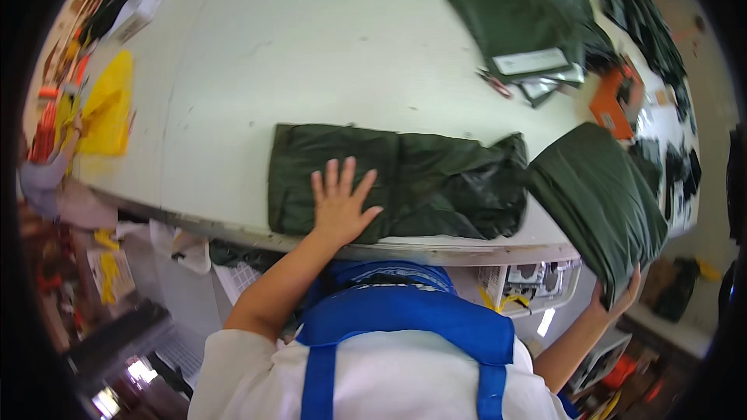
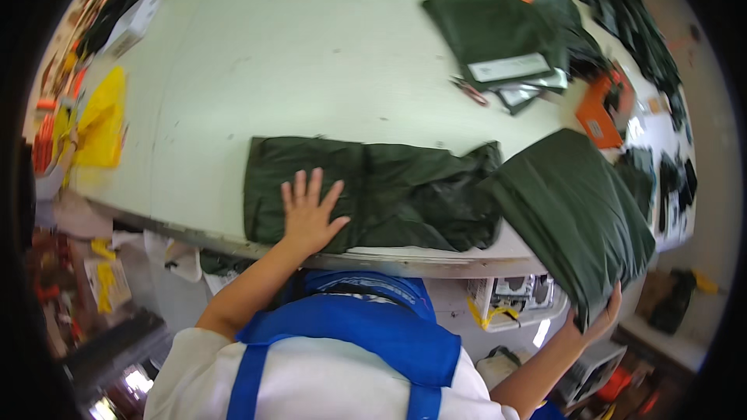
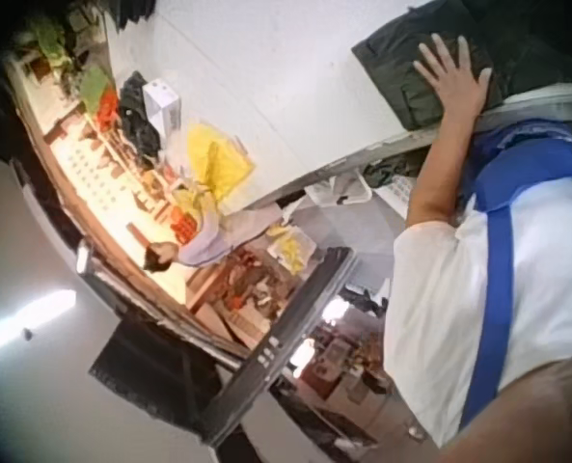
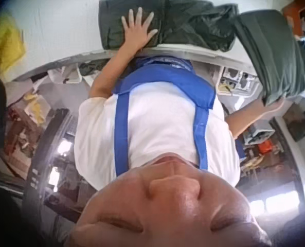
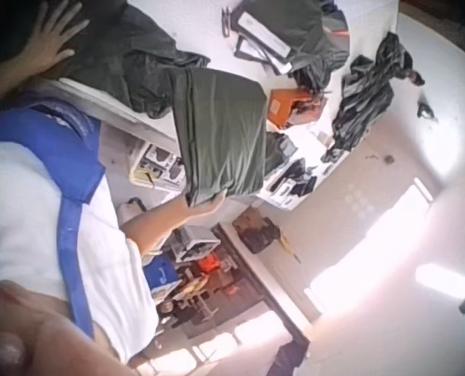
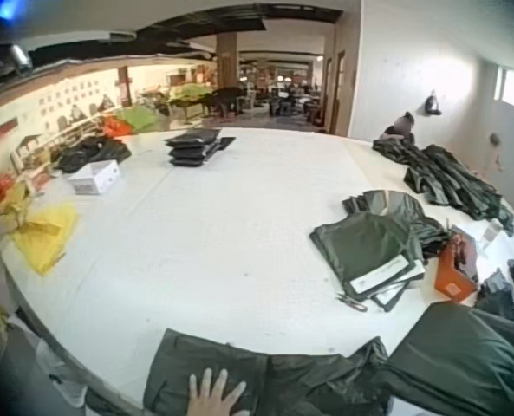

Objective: The person folds a dark green raincoat on a white table. They smooth the fabric, fold the sleeves inward, and fold the body into a compact rectangle. The person then places the folded coat into a matching green storage bag and sets it aside.

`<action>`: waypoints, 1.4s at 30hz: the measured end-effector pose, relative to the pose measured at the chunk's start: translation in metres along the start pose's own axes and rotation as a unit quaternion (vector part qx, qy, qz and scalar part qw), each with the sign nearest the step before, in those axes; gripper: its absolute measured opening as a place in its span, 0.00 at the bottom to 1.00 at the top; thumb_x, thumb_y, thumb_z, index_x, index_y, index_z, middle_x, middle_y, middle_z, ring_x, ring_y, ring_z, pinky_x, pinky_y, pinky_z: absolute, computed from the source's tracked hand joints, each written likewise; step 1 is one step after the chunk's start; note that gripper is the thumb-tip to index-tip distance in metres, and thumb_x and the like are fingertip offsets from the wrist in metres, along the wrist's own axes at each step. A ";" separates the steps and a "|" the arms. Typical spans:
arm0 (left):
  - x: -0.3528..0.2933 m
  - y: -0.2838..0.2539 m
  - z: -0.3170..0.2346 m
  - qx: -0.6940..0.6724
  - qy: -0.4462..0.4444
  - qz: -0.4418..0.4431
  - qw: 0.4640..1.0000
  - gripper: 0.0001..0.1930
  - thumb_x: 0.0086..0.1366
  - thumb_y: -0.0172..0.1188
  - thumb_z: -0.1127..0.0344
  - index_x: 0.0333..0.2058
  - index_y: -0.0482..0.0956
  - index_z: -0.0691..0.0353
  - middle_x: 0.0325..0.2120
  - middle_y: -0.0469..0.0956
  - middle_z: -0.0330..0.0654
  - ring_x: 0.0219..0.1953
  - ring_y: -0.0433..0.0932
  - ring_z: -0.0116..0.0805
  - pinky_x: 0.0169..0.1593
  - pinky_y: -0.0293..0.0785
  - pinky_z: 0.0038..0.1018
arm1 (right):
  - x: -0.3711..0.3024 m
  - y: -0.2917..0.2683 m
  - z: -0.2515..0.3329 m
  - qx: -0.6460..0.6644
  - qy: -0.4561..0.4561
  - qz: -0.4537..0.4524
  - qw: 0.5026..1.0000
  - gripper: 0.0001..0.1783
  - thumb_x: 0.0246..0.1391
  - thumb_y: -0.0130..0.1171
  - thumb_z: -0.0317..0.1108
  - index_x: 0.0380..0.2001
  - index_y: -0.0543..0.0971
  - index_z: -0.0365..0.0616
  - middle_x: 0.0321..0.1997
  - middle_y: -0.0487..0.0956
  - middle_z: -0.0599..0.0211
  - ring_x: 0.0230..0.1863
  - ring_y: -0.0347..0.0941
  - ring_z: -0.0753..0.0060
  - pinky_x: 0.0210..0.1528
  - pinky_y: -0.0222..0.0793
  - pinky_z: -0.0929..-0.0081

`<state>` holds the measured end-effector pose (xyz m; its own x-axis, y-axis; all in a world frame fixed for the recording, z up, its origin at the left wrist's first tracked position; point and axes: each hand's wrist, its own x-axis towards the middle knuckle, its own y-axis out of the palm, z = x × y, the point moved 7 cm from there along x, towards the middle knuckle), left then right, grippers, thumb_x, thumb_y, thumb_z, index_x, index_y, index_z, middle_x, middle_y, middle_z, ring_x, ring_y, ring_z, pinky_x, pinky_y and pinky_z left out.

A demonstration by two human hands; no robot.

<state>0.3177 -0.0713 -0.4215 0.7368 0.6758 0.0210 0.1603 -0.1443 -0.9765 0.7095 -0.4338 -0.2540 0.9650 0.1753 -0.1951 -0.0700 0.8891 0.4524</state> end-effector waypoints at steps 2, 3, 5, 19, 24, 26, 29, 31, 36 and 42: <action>-0.002 -0.009 0.002 -0.053 -0.005 -0.010 0.999 0.35 0.57 0.57 0.42 0.63 0.62 0.42 0.67 0.47 0.51 0.68 0.42 0.59 0.65 0.34 0.59 | -0.034 0.047 -0.024 -0.005 0.031 0.031 0.999 0.24 0.57 0.49 0.39 0.52 0.72 0.34 0.53 0.75 0.51 0.51 0.73 0.56 0.57 0.67 0.58; -0.005 -0.017 0.007 -0.093 0.001 -0.023 0.995 0.34 0.58 0.57 0.44 0.62 0.63 0.44 0.66 0.50 0.50 0.68 0.44 0.57 0.65 0.35 0.59 | -0.044 0.064 -0.046 -0.032 0.066 0.078 0.994 0.24 0.56 0.50 0.39 0.52 0.72 0.34 0.52 0.75 0.52 0.51 0.73 0.56 0.57 0.67 0.59; -0.011 0.001 0.046 -0.306 0.003 -0.045 0.951 0.30 0.62 0.55 0.50 0.62 0.63 0.51 0.64 0.56 0.51 0.67 0.51 0.50 0.68 0.40 0.48 | -0.062 0.093 -0.097 -0.110 0.132 0.179 0.969 0.25 0.54 0.53 0.37 0.52 0.71 0.35 0.51 0.75 0.52 0.50 0.72 0.55 0.57 0.66 0.59; -0.058 -0.061 0.162 -0.393 -0.229 -0.072 0.888 0.39 0.57 0.64 0.66 0.64 0.54 0.59 0.58 0.61 0.55 0.58 0.64 0.50 0.60 0.62 0.40 | -0.181 0.187 -0.326 -0.275 0.292 0.340 0.850 0.35 0.45 0.63 0.19 0.56 0.58 0.33 0.51 0.70 0.54 0.52 0.69 0.65 0.56 0.65 0.70; -0.048 -0.083 0.107 -0.141 -0.100 -0.151 0.973 0.39 0.53 0.66 0.59 0.63 0.58 0.50 0.60 0.55 0.56 0.60 0.56 0.58 0.61 0.54 0.50 | -0.172 0.199 -0.317 -0.276 0.267 0.340 0.859 0.27 0.46 0.63 0.22 0.49 0.63 0.35 0.44 0.73 0.57 0.44 0.72 0.69 0.49 0.70 0.74; -0.049 -0.108 0.057 -0.196 0.017 -0.100 0.975 0.41 0.50 0.69 0.54 0.62 0.61 0.47 0.63 0.53 0.53 0.63 0.52 0.57 0.63 0.47 0.53 | -0.179 0.216 -0.299 -0.270 0.270 0.305 0.872 0.26 0.47 0.63 0.23 0.48 0.63 0.35 0.44 0.73 0.58 0.43 0.72 0.70 0.46 0.71 0.75; -0.051 -0.104 -0.002 -0.181 0.143 -0.007 0.973 0.46 0.40 0.73 0.53 0.61 0.63 0.48 0.65 0.52 0.48 0.65 0.49 0.59 0.63 0.44 0.59 | -0.195 0.237 -0.281 -0.277 0.250 0.281 0.884 0.24 0.49 0.62 0.25 0.46 0.62 0.36 0.42 0.71 0.60 0.40 0.71 0.72 0.42 0.72 0.75; -0.045 -0.106 0.000 -0.121 0.134 -0.124 0.976 0.41 0.39 0.67 0.68 0.58 0.67 0.51 0.62 0.61 0.48 0.61 0.60 0.60 0.60 0.53 0.57 | -0.202 0.246 -0.276 -0.273 0.242 0.284 0.887 0.24 0.49 0.63 0.25 0.45 0.62 0.37 0.42 0.70 0.60 0.39 0.70 0.73 0.41 0.72 0.74; -0.037 -0.129 0.047 -0.356 0.028 -0.187 0.915 0.28 0.46 0.59 0.81 0.51 0.74 0.62 0.50 0.75 0.46 0.52 0.75 0.43 0.55 0.68 0.35 | -0.217 0.268 -0.280 -0.024 0.336 0.418 0.843 0.14 0.62 0.50 0.38 0.44 0.62 0.43 0.27 0.71 0.70 0.25 0.68 0.80 0.28 0.66 0.85; -0.045 -0.122 0.103 -0.439 -0.109 -0.288 0.844 0.15 0.59 0.57 0.78 0.46 0.75 0.71 0.42 0.79 0.48 0.44 0.77 0.36 0.51 0.69 0.28 | -0.192 0.276 -0.335 -0.566 -0.151 0.411 0.699 0.18 0.48 0.63 0.36 0.40 0.73 0.40 0.35 0.78 0.53 0.32 0.76 0.53 0.36 0.73 0.63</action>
<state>0.1973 -0.0103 -0.3256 0.2480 0.9195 0.3050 0.9462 -0.1624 -0.2799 0.4200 -0.0807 -0.3833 0.4793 0.8776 -0.0044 -0.6219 0.3361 -0.7073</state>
